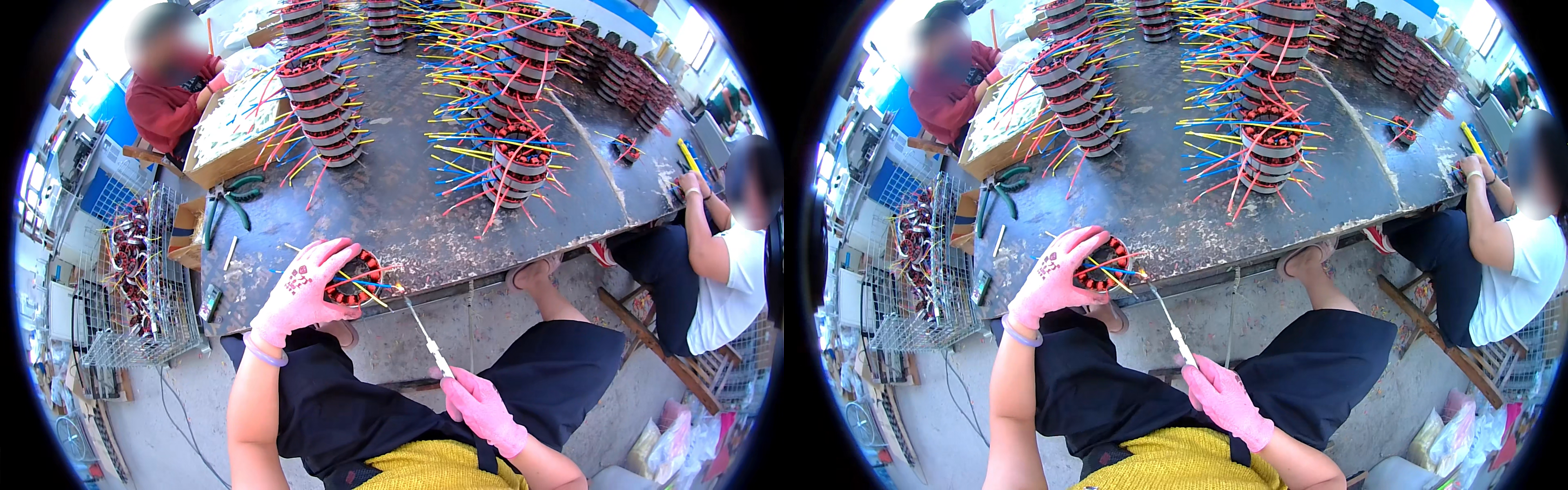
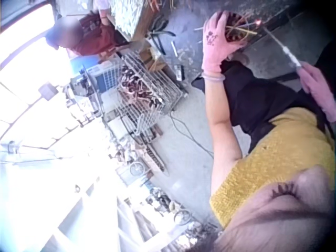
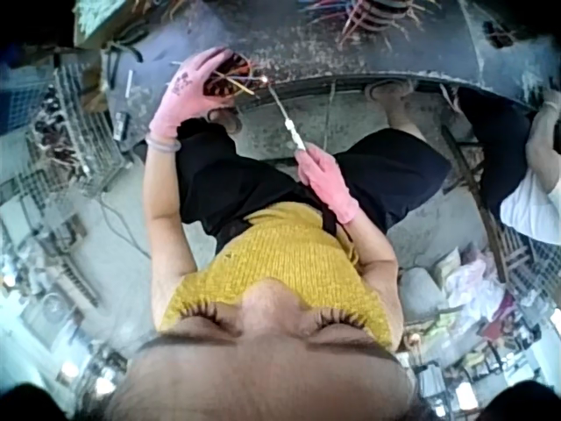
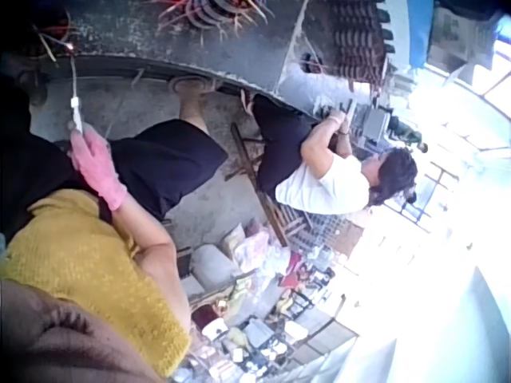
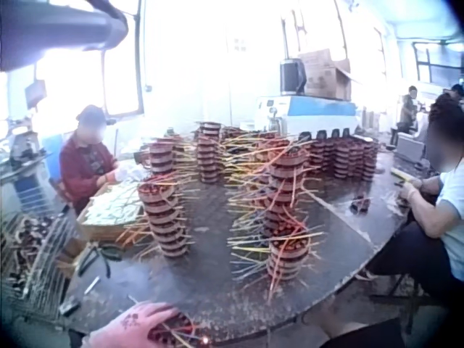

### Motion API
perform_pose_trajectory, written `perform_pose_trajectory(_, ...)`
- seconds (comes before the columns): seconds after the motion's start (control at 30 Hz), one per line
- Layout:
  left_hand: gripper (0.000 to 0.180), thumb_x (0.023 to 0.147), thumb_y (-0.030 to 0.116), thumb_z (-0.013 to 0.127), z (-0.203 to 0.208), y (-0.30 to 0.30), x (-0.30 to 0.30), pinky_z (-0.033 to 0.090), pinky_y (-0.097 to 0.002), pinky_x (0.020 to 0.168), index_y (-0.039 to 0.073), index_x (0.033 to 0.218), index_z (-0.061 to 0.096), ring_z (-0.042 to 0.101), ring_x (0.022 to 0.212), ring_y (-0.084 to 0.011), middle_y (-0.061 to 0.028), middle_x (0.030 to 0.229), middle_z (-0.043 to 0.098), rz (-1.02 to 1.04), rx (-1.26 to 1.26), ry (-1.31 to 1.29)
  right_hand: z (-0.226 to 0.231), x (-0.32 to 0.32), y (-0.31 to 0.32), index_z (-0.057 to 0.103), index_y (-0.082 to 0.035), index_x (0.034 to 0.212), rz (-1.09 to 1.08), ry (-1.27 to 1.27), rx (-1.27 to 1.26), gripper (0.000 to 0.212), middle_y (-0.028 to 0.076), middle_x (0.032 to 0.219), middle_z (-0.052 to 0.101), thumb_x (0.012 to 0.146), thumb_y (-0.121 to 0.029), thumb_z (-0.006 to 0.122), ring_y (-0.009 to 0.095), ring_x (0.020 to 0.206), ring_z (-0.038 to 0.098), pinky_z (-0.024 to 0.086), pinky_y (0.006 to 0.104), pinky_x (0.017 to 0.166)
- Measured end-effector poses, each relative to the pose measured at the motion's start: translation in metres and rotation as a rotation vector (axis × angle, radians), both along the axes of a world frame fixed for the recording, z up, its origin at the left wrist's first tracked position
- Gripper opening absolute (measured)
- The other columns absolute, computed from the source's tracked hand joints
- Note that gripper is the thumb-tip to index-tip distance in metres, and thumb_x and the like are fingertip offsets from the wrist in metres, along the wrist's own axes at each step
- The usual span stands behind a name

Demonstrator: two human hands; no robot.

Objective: The person manipulates electrical stator components by trimming wires and stacking completed units on a workspace table.

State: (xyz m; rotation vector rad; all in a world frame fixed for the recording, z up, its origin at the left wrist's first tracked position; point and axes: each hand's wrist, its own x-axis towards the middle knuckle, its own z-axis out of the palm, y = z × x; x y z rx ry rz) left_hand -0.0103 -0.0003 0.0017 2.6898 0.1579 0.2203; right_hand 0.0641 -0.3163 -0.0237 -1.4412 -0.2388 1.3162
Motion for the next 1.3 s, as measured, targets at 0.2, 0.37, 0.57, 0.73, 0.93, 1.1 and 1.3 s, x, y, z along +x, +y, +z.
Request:
perform_pose_trajectory(0.2, 0.089, 0.058, 0.026, 0.085, 0.000, 0.002, -0.001, 0.032, -0.0445, 0.113, 0.007, 0.136, 0.048, 0.045, 0.128, -0.0351, -0.0143, 0.137, 0.049, -0.011, 0.003, 0.013, 0.003, 0.000, -0.001, 0.055, -0.003, 0.128, -0.013, 0.025, 0.021, 0.035, -0.004, 0.065, 0.045, 0.100, -0.023, 0.049, 0.004, 0.055, 0.041, 0.033, 0.0220, 0.051)
perform_pose_trajectory(0.37, 0.090, 0.057, 0.026, 0.086, 0.001, 0.000, 0.000, 0.031, -0.0449, 0.113, 0.007, 0.136, 0.048, 0.045, 0.129, -0.0353, -0.0142, 0.138, 0.049, -0.007, -0.005, 0.020, 0.000, -0.001, -0.003, 0.055, -0.002, 0.128, -0.029, 0.044, 0.045, 0.035, -0.004, 0.067, 0.045, 0.101, -0.022, 0.049, 0.004, 0.055, 0.041, 0.033, 0.0216, 0.051)
perform_pose_trajectory(0.57, 0.091, 0.056, 0.026, 0.087, 0.002, 0.001, -0.001, 0.032, -0.0451, 0.113, 0.007, 0.136, 0.049, 0.043, 0.130, -0.0368, -0.0143, 0.139, 0.048, -0.018, -0.019, 0.011, 0.010, 0.000, 0.003, 0.055, -0.001, 0.128, -0.038, 0.089, 0.041, 0.035, -0.005, 0.066, 0.045, 0.101, -0.022, 0.049, 0.004, 0.055, 0.040, 0.033, 0.0211, 0.051)
perform_pose_trajectory(0.73, 0.090, 0.056, 0.027, 0.087, 0.000, 0.000, 0.001, 0.034, -0.0452, 0.111, 0.007, 0.135, 0.049, 0.045, 0.127, -0.0372, -0.0151, 0.136, 0.050, -0.017, -0.010, 0.005, 0.000, -0.001, -0.002, 0.055, -0.002, 0.128, -0.041, 0.058, 0.050, 0.035, -0.006, 0.066, 0.044, 0.101, -0.023, 0.049, 0.004, 0.055, 0.039, 0.032, 0.0208, 0.050)
perform_pose_trajectory(0.93, 0.090, 0.054, 0.024, 0.087, 0.002, -0.003, 0.000, 0.036, -0.0434, 0.108, 0.006, 0.135, 0.050, 0.045, 0.127, -0.0357, -0.0144, 0.135, 0.050, 0.005, -0.002, 0.005, 0.006, -0.001, 0.003, 0.055, -0.002, 0.128, -0.014, 0.063, 0.029, 0.036, -0.006, 0.066, 0.043, 0.101, -0.025, 0.048, 0.004, 0.055, 0.039, 0.031, 0.0206, 0.050)
perform_pose_trajectory(1.1, 0.090, 0.053, 0.023, 0.087, 0.003, -0.004, 0.000, 0.037, -0.0436, 0.107, 0.006, 0.134, 0.050, 0.046, 0.126, -0.0363, -0.0148, 0.134, 0.051, 0.001, -0.005, -0.004, 0.014, 0.003, 0.003, 0.056, 0.000, 0.127, -0.009, 0.056, 0.010, 0.036, -0.005, 0.066, 0.044, 0.101, -0.024, 0.049, 0.004, 0.057, 0.040, 0.033, 0.0207, 0.054)
perform_pose_trajectory(1.3, 0.091, 0.052, 0.024, 0.087, 0.002, -0.004, 0.001, 0.037, -0.0440, 0.106, 0.007, 0.134, 0.050, 0.046, 0.126, -0.0365, -0.0148, 0.134, 0.051, 0.008, 0.013, 0.001, 0.013, 0.003, 0.003, 0.056, 0.001, 0.127, -0.017, 0.062, 0.022, 0.037, -0.004, 0.066, 0.046, 0.101, -0.024, 0.049, 0.004, 0.058, 0.041, 0.034, 0.0205, 0.055)
